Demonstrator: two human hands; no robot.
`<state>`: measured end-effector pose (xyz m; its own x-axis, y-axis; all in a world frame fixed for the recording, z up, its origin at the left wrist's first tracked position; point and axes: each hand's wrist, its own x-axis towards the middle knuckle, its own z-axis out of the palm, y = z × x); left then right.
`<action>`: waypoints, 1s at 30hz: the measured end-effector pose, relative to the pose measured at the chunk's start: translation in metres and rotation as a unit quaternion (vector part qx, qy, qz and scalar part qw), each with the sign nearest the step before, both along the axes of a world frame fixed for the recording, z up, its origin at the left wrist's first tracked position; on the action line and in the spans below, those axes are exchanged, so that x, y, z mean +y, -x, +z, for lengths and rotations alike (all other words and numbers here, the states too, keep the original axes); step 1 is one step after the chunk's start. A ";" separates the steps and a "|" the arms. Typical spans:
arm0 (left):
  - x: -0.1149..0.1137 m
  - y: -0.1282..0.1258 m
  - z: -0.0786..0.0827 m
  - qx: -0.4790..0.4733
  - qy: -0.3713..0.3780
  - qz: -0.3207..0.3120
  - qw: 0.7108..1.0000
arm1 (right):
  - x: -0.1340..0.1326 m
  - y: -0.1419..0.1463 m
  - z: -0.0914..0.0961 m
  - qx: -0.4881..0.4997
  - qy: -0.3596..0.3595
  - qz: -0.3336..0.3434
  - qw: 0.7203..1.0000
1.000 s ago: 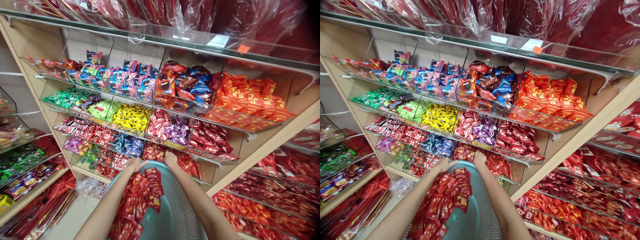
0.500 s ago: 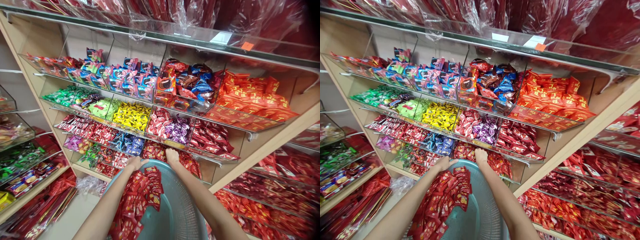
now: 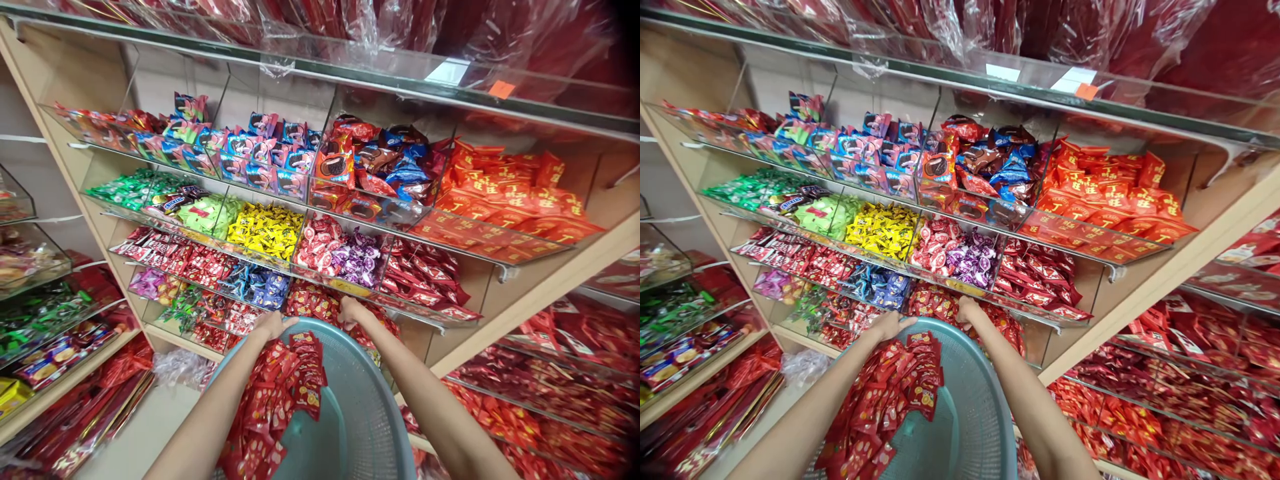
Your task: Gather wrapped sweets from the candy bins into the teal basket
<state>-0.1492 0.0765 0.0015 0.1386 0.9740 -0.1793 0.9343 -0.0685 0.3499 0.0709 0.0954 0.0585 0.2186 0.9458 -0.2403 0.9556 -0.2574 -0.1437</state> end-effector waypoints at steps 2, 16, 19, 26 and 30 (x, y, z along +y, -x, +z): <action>0.000 0.000 0.001 -0.002 0.003 -0.002 1.000 | 0.005 0.001 0.002 0.008 0.014 0.011 1.000; 0.002 0.000 -0.002 -0.001 0.006 0.006 1.000 | 0.014 0.015 -0.031 -0.007 0.045 -0.010 0.999; 0.002 0.000 -0.002 -0.002 0.010 -0.006 1.000 | 0.008 0.016 -0.031 -0.007 0.019 -0.008 1.000; 0.003 0.000 -0.004 0.001 0.004 0.006 1.000 | -0.004 0.015 -0.024 -0.005 -0.025 0.012 1.000; 0.002 0.000 -0.003 -0.003 0.006 0.007 1.000 | -0.004 0.008 -0.008 0.008 -0.032 0.030 0.999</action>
<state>-0.1492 0.0789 -0.0019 0.1257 0.9736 -0.1905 0.9333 -0.0510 0.3555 0.0630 0.0910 0.0501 0.1584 0.9704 -0.1822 0.9665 -0.1902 -0.1724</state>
